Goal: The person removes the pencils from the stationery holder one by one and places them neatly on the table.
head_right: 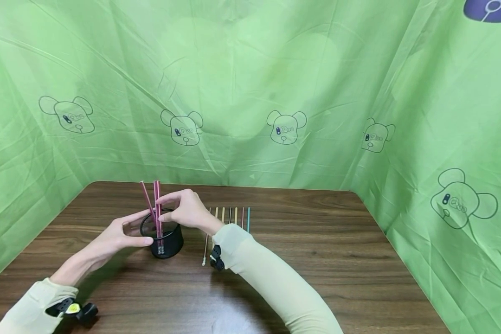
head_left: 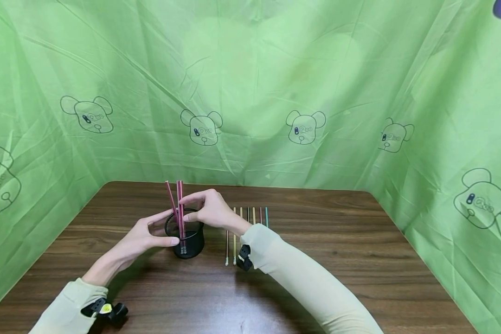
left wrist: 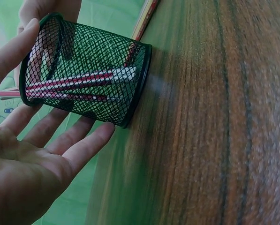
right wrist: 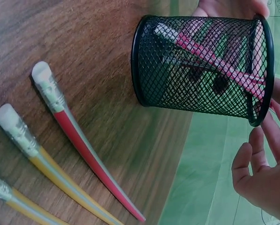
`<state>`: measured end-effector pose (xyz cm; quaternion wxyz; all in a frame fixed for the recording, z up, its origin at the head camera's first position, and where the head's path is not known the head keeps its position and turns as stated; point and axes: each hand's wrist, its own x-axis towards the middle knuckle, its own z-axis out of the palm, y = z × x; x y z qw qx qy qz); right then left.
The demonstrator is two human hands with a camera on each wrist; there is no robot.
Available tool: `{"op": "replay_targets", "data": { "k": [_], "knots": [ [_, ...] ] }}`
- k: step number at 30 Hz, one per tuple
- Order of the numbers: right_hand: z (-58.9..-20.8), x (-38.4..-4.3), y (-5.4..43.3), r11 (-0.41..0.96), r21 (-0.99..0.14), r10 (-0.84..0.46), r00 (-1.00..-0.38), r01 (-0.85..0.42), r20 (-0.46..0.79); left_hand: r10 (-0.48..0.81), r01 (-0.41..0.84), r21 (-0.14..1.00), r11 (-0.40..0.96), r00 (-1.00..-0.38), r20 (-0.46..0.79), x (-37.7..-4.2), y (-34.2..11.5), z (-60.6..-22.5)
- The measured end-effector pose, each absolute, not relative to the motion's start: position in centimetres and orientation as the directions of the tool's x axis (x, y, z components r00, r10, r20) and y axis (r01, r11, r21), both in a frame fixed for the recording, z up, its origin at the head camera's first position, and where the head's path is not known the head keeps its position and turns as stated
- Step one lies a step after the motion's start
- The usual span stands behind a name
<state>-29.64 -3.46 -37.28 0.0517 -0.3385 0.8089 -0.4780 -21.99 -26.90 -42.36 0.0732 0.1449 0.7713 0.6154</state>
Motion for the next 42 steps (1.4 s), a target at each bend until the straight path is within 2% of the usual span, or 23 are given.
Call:
{"op": "replay_targets", "data": {
  "k": [7,16,21,28,34,42],
  "knots": [
    [-37.49,-29.79,-3.06,0.275,-0.817,-0.566,-0.772,-0.507,0.288,0.318,0.119,0.974,0.191,-0.947,0.054,-22.06,-26.81,-42.32],
    [-37.83,-29.49,-2.91,0.277,-0.838,-0.607,-0.762,-0.47,0.227,0.32,0.122,0.974,0.19,-0.946,0.056,-22.0,-26.89,-42.31],
    [-38.12,-29.41,-3.13,0.26,-0.842,-0.613,-0.755,-0.473,0.234,0.316,0.102,0.979,0.178,-0.948,0.041,-21.93,-26.91,-42.33],
    [-38.2,-29.43,-3.34,0.283,-0.81,-0.6,-0.754,-0.513,0.268,0.318,0.097,0.979,0.177,-0.947,0.037,-21.93,-26.93,-42.32],
    [-38.14,-29.46,-3.45,0.332,-0.76,-0.551,-0.769,-0.559,0.324,0.319,0.101,0.979,0.178,-0.947,0.04,-21.93,-26.94,-42.26],
    [-38.05,-29.34,-3.71,0.329,-0.746,-0.488,-0.781,-0.579,0.391,0.328,0.106,0.98,0.168,-0.944,0.046,-21.9,-26.87,-42.22]
  ]
}}
